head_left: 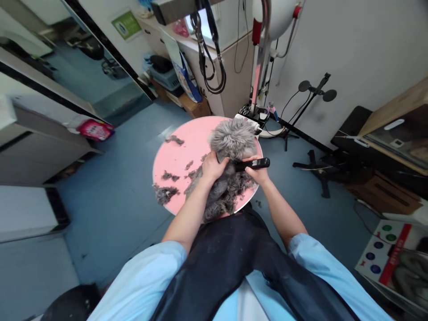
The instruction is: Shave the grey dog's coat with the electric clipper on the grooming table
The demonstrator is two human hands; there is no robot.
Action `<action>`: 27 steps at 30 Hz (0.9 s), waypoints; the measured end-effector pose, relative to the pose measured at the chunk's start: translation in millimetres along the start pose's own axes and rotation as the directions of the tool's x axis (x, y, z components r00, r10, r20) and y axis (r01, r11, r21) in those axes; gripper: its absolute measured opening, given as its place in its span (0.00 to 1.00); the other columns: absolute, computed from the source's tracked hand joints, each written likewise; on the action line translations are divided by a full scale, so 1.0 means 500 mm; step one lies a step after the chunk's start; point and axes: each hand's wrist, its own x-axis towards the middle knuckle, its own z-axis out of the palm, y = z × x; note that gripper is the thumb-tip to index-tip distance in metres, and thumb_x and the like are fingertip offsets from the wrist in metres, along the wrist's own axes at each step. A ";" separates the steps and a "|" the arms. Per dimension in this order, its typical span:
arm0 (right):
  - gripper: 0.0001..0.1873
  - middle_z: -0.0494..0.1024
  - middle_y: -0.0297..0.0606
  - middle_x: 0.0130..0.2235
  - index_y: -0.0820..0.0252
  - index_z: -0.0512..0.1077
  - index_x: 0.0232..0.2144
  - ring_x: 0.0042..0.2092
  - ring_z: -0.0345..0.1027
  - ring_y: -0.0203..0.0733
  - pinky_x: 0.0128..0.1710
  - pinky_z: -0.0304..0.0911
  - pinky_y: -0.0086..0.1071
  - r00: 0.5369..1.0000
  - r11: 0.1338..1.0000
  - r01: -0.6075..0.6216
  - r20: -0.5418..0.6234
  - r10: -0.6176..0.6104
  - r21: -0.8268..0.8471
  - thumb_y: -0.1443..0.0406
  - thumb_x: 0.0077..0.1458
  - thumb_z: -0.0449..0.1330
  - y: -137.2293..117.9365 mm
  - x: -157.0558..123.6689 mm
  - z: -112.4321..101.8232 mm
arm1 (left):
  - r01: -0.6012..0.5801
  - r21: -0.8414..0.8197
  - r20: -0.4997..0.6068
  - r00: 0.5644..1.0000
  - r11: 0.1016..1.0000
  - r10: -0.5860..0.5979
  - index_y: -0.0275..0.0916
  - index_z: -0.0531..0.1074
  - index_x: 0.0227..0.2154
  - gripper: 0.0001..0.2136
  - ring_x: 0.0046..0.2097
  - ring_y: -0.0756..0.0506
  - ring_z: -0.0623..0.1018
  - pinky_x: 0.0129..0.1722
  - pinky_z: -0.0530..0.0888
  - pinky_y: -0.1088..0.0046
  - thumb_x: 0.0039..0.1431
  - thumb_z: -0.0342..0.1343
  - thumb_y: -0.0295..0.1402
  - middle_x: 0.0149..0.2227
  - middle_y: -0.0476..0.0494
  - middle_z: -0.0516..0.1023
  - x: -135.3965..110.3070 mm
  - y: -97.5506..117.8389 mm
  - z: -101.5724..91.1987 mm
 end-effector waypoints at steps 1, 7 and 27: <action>0.13 0.82 0.37 0.39 0.52 0.72 0.35 0.43 0.76 0.50 0.51 0.71 0.50 1.000 1.000 -0.010 0.023 0.010 0.019 0.64 0.42 0.63 0.008 -0.002 -0.004 | 0.003 -0.001 0.000 1.000 1.000 -0.003 0.32 0.69 0.54 0.26 0.56 0.31 0.76 0.56 0.72 0.55 0.61 0.55 0.48 0.53 0.27 0.77 0.000 -0.002 -0.001; 0.15 0.81 0.37 0.41 0.51 0.67 0.38 0.45 0.77 0.50 0.52 0.70 0.49 1.000 0.985 0.024 -0.019 -0.021 0.172 0.59 0.46 0.64 0.013 0.009 0.004 | 0.024 0.023 0.044 0.999 0.999 -0.025 0.30 0.69 0.55 0.27 0.57 0.31 0.75 0.56 0.72 0.56 0.61 0.56 0.48 0.54 0.26 0.76 -0.008 -0.002 -0.012; 0.14 0.81 0.35 0.44 0.52 0.67 0.39 0.38 0.74 0.44 0.43 0.70 0.41 0.943 0.854 -0.241 -0.097 0.318 0.461 0.58 0.49 0.63 0.064 -0.075 0.049 | 0.164 0.080 0.054 0.984 0.983 -0.168 0.33 0.71 0.54 0.24 0.56 0.33 0.77 0.55 0.73 0.60 0.64 0.52 0.47 0.53 0.29 0.78 -0.005 -0.019 -0.018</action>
